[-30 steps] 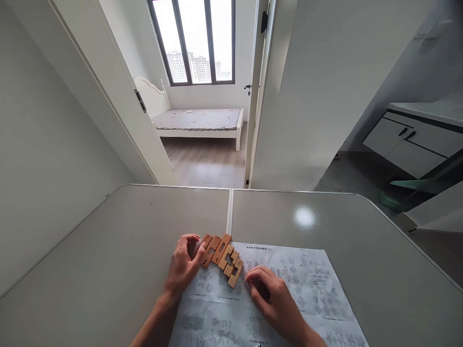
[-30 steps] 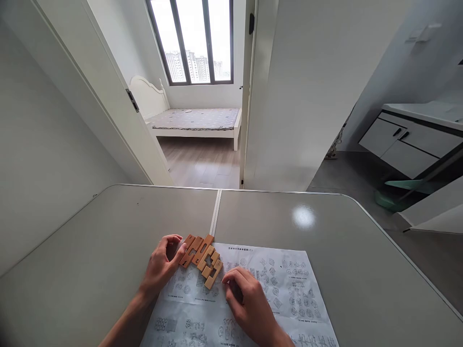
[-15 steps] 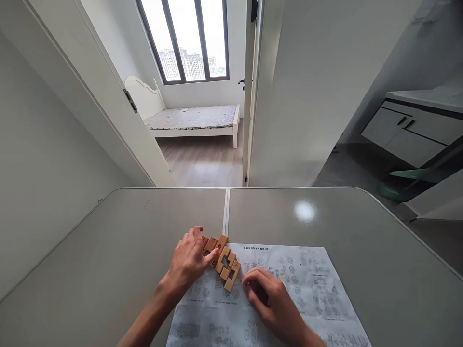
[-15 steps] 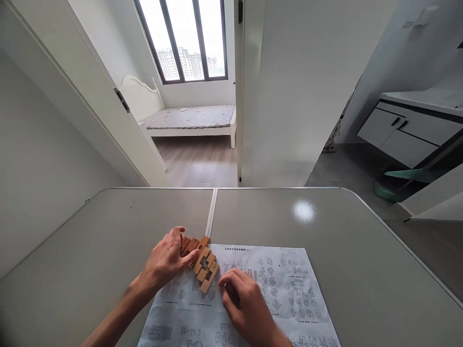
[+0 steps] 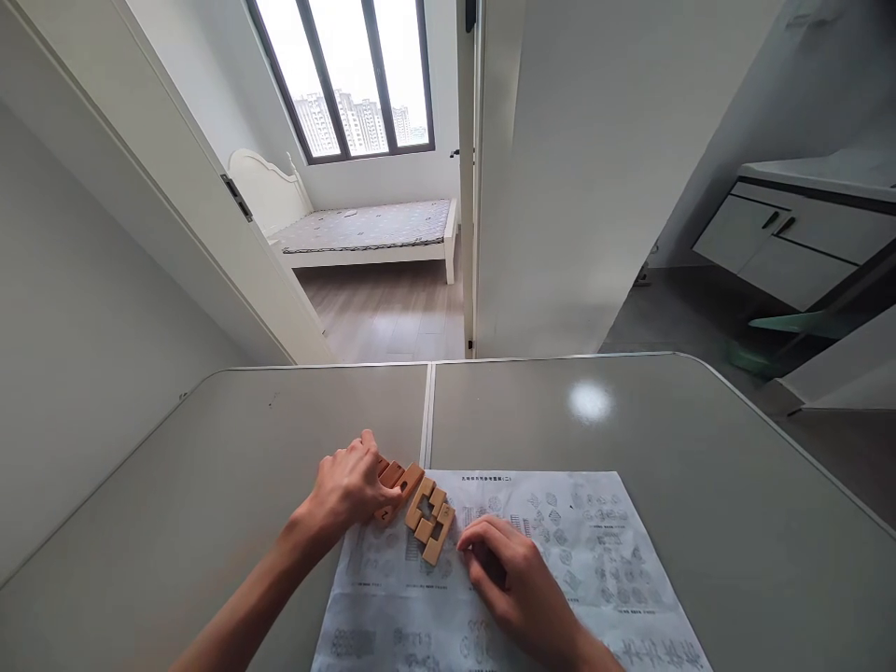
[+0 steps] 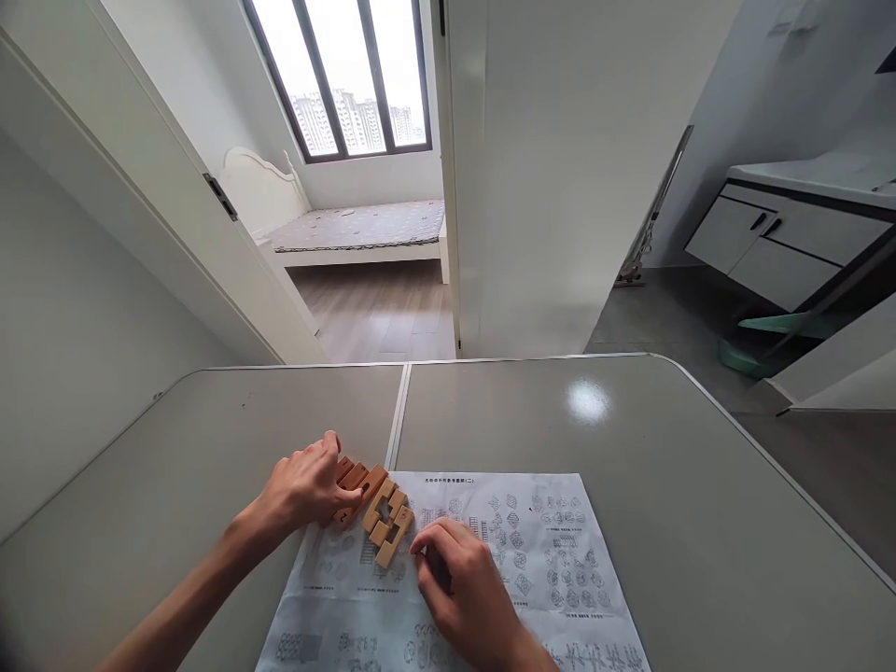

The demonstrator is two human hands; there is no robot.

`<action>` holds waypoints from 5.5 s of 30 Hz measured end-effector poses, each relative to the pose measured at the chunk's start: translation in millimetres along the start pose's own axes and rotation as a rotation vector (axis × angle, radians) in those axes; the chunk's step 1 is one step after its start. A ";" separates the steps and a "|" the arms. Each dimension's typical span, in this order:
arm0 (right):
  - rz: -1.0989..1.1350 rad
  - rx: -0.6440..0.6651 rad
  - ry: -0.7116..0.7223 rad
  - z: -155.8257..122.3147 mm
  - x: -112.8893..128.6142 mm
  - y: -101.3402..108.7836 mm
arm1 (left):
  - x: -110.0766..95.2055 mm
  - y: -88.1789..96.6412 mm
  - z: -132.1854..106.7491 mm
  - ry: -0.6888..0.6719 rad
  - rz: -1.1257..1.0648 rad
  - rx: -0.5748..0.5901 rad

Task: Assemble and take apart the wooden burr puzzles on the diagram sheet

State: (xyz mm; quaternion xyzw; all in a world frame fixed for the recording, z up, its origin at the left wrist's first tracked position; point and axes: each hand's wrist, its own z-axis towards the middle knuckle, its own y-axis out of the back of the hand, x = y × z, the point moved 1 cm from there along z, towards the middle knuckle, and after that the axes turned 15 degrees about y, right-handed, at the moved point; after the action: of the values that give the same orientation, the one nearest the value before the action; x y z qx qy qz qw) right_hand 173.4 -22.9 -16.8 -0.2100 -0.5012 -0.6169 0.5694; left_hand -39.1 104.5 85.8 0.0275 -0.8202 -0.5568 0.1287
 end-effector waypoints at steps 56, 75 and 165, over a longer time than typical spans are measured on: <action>-0.255 0.352 0.281 -27.7 51.7 -5.2 | 75.9 -120.1 -132.1 -0.160 -0.543 -0.078; -0.334 0.452 0.081 -48.2 57.2 -5.5 | 80.5 -147.2 -137.1 -0.235 -0.670 -0.220; -0.216 -0.396 -0.095 -110.3 94.5 -42.5 | 13.0 -152.8 -202.6 -0.435 -1.308 0.251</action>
State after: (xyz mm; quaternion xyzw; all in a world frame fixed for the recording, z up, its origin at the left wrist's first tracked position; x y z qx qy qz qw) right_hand 144.1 -170.3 0.4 -0.2916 -0.4162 -0.7500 0.4233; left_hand -17.7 -139.3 17.8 0.4183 -0.7005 -0.4137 -0.4040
